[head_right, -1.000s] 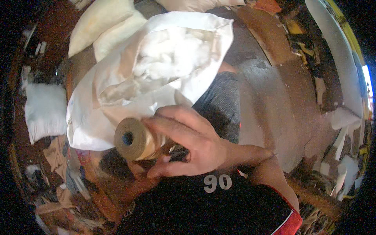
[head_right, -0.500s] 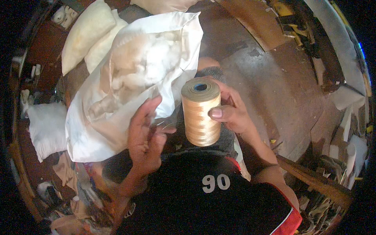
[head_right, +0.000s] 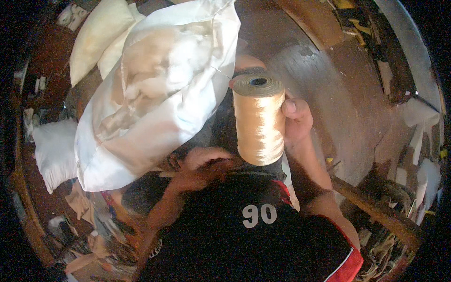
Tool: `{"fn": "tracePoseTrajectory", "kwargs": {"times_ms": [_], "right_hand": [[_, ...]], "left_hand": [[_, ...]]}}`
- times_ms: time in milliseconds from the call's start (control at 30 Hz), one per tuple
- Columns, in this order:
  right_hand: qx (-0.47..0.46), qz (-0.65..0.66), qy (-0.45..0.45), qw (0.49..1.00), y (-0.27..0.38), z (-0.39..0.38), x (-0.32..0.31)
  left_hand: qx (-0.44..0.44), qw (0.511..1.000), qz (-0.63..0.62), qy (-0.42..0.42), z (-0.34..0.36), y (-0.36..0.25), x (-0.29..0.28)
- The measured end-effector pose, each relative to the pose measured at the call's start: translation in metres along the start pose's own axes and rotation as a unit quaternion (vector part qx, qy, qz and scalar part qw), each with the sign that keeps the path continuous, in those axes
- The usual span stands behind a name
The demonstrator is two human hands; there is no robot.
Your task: The person sits on the floor and sews a white pillow by hand. They use a needle and thread to stitch the opening closed, pulling the thread through the fabric repeatedly. The workspace is cluttered with other pillows and materials.
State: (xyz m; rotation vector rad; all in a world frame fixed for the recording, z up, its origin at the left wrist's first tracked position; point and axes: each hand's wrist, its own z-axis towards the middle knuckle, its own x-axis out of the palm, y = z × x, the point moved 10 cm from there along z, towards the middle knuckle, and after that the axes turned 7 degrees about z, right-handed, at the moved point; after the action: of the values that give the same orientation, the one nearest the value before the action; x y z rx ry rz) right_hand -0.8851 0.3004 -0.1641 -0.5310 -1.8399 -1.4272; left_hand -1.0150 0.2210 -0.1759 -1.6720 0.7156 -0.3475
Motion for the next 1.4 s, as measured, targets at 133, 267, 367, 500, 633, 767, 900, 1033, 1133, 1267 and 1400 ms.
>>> {"fn": "tracePoseTrajectory", "kwargs": {"times_ms": [133, 267, 367, 500, 633, 767, 900, 1033, 1133, 1267, 1400], "right_hand": [[0.015, -0.018, 0.008, 1.000, 0.005, 0.000, -0.017], [-0.004, -0.124, 0.020, 0.992, 0.022, -0.002, -0.018], [-0.085, -0.249, 0.022, 0.964, 0.052, -0.010, -0.021], [-0.149, -0.286, -0.065, 0.944, 0.087, -0.033, -0.038], [-0.333, -0.340, -0.155, 0.866, 0.126, -0.054, -0.046], [-0.298, -0.403, -0.240, 0.831, 0.118, -0.039, -0.114], [-0.227, -0.453, -0.322, 0.800, 0.086, -0.036, -0.193], [-0.216, -0.515, -0.246, 0.792, 0.068, -0.033, -0.205], [-0.219, -0.604, -0.203, 0.739, 0.063, -0.041, -0.184], [-0.196, -0.635, -0.202, 0.720, 0.027, -0.028, -0.212], [-0.135, -0.643, -0.246, 0.712, -0.025, -0.001, -0.279]], "left_hand": [[-0.119, 0.983, -0.128, -0.051, -0.017, 0.015, -0.029], [0.002, 0.980, -0.079, -0.181, -0.024, -0.019, -0.053], [0.135, 0.938, 0.213, -0.238, -0.019, -0.082, -0.056], [0.059, 0.882, 0.441, -0.154, 0.007, -0.071, -0.029], [0.119, 0.938, 0.324, 0.025, 0.024, -0.051, 0.010], [0.179, 0.973, 0.138, -0.050, 0.045, -0.067, 0.025], [0.195, 0.877, 0.418, -0.135, 0.088, -0.083, 0.037], [0.273, 0.797, 0.473, -0.258, 0.144, -0.109, 0.019], [0.185, 0.913, 0.234, -0.280, 0.187, -0.112, -0.010], [0.213, 0.907, 0.320, -0.174, 0.204, -0.121, 0.024], [0.192, 0.783, 0.586, -0.085, 0.226, -0.073, 0.057]]}}
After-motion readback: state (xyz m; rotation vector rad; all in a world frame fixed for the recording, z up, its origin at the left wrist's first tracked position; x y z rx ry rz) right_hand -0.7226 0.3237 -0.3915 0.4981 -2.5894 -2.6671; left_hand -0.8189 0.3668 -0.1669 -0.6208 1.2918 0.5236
